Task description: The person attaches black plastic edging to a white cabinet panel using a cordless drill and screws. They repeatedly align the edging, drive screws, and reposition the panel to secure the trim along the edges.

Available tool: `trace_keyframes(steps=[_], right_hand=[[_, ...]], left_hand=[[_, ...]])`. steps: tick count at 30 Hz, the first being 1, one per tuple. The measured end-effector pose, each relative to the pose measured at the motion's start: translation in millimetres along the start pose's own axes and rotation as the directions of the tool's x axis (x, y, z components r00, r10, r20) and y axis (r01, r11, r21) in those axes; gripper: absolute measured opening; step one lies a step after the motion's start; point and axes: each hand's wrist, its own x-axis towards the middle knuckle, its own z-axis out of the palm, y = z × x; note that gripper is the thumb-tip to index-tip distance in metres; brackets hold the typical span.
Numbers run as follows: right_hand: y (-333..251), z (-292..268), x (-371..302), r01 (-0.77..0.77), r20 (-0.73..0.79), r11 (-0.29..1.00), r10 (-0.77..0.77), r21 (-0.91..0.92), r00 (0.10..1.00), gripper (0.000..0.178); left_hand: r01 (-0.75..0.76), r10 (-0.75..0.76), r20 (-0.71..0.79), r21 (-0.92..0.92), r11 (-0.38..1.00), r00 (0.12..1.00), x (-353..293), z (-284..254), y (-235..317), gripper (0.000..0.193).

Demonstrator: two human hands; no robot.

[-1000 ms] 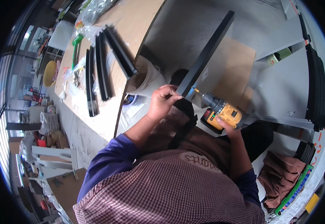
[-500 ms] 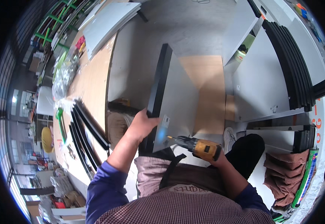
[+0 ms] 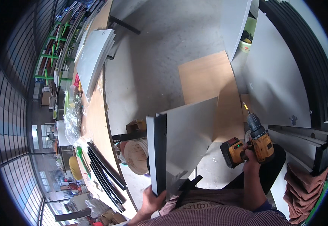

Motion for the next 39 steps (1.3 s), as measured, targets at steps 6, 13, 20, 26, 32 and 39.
trace_keyframes(steps=[6, 13, 20, 26, 32, 39], right_hand=[[3, 2, -1, -0.085, -0.045, 0.985, 0.079, -0.148, 0.996, 0.052], [8, 1, 0, -0.137, -0.043, 0.967, 0.13, -0.213, 0.991, 0.048], [8, -4, -5, -0.156, 0.006, 0.943, 0.165, -0.294, 0.986, 0.043], [41, -2, 32, -0.13, -0.069, 0.872, 0.111, -0.472, 0.991, 0.056], [148, -15, 133, 0.161, 0.02, 0.857, -0.174, -0.49, 0.985, 0.039], [216, -47, 261, 0.239, 0.117, 0.752, -0.213, -0.614, 0.97, 0.037]], left_hand=[[0.085, -0.086, -0.001, 0.104, 0.991, 0.996, -15, 7, -11, 0.035], [0.16, -0.177, -0.116, -0.14, 0.977, 0.977, -28, 18, -13, 0.04], [0.197, -0.245, -0.114, -0.325, 0.925, 0.963, -22, 23, -14, 0.039], [0.201, -0.199, 0.064, -0.017, 0.98, 0.978, 38, -14, 0, 0.027], [0.041, -0.051, -0.056, -0.163, 0.986, 0.997, 78, -20, 35, 0.029], [0.166, -0.198, -0.047, -0.373, 0.913, 0.979, 97, -25, 38, 0.053]])
